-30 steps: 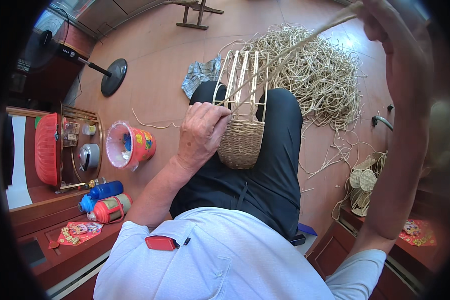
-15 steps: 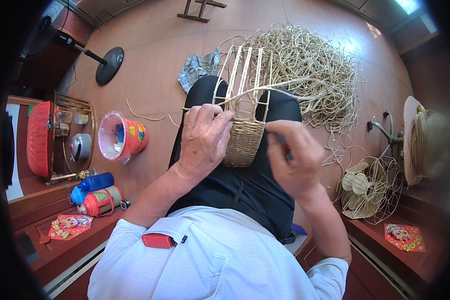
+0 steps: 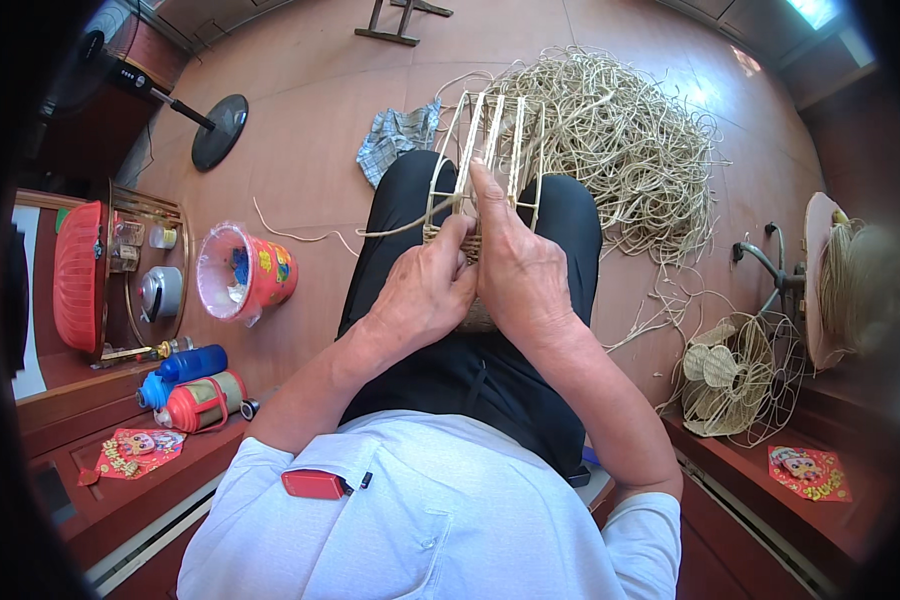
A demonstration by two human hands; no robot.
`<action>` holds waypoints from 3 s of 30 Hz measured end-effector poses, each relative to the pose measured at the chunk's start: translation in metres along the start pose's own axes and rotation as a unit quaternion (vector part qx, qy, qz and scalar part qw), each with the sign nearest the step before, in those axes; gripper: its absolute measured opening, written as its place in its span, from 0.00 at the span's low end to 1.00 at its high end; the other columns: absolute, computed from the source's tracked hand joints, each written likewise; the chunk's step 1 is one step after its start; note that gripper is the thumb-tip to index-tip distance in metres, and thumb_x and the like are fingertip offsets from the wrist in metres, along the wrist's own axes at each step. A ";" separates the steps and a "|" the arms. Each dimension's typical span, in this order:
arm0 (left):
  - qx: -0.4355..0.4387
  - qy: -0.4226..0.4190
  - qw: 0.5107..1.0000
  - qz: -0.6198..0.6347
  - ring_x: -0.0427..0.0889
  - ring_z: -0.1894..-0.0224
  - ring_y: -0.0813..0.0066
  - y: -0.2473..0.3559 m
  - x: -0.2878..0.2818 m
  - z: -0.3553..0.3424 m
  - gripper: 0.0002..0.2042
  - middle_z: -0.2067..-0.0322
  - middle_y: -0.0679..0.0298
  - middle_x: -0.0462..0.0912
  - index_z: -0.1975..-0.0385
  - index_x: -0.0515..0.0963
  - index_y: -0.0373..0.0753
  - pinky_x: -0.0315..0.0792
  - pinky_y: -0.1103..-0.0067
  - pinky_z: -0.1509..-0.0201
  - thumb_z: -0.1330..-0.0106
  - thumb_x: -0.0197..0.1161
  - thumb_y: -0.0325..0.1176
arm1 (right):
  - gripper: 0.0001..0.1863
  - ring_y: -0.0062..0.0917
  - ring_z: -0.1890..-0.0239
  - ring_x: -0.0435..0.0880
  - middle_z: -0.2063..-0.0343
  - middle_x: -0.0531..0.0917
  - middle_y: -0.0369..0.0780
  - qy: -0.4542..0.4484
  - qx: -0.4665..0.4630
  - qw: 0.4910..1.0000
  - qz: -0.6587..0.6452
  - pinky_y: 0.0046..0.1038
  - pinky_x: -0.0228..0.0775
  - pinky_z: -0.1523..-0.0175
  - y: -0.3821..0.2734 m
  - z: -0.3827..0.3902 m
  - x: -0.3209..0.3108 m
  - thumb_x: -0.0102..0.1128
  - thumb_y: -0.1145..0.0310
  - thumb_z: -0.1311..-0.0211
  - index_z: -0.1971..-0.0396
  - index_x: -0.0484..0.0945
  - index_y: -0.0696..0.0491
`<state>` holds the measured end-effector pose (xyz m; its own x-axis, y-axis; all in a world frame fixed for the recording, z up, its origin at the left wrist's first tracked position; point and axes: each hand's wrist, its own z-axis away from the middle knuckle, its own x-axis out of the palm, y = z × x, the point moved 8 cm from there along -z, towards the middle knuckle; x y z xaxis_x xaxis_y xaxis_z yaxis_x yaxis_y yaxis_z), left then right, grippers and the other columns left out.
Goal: Weaving thin straw or bamboo strips into a handcrafted basket structure.
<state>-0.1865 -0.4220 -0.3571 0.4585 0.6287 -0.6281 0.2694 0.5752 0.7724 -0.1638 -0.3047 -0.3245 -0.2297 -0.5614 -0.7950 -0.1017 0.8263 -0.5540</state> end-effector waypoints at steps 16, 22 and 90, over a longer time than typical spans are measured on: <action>0.230 0.182 0.951 -0.100 0.86 0.49 0.53 0.037 -0.024 0.021 0.20 0.45 0.53 0.85 0.40 0.81 0.37 0.81 0.64 0.42 0.32 0.67 0.21 | 0.22 0.10 0.75 0.73 0.65 0.83 0.36 0.024 0.213 0.726 -0.653 0.17 0.67 0.73 0.048 0.024 0.005 0.57 0.78 0.31 0.38 0.74 0.59; 0.312 0.164 0.919 -0.177 0.84 0.47 0.58 0.037 0.002 0.022 0.28 0.43 0.57 0.85 0.34 0.81 0.38 0.78 0.67 0.37 0.37 0.69 0.21 | 0.17 0.10 0.72 0.75 0.65 0.87 0.37 0.106 0.201 0.799 -0.557 0.16 0.68 0.68 0.106 0.041 -0.058 0.60 0.75 0.25 0.39 0.75 0.58; 0.223 0.067 0.968 -0.096 0.87 0.53 0.52 0.049 -0.009 -0.008 0.16 0.57 0.56 0.84 0.49 0.86 0.40 0.81 0.62 0.47 0.32 0.61 0.17 | 0.12 0.14 0.56 0.82 0.55 0.85 0.32 -0.057 0.157 0.885 -0.434 0.22 0.79 0.52 0.100 0.048 -0.006 0.58 0.63 0.14 0.48 0.83 0.55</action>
<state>-0.1845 -0.3955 -0.3143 0.2575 0.6115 -0.7482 0.6908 0.4249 0.5850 -0.1260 -0.2205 -0.3869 -0.0967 -0.9942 -0.0468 0.0865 0.0385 -0.9955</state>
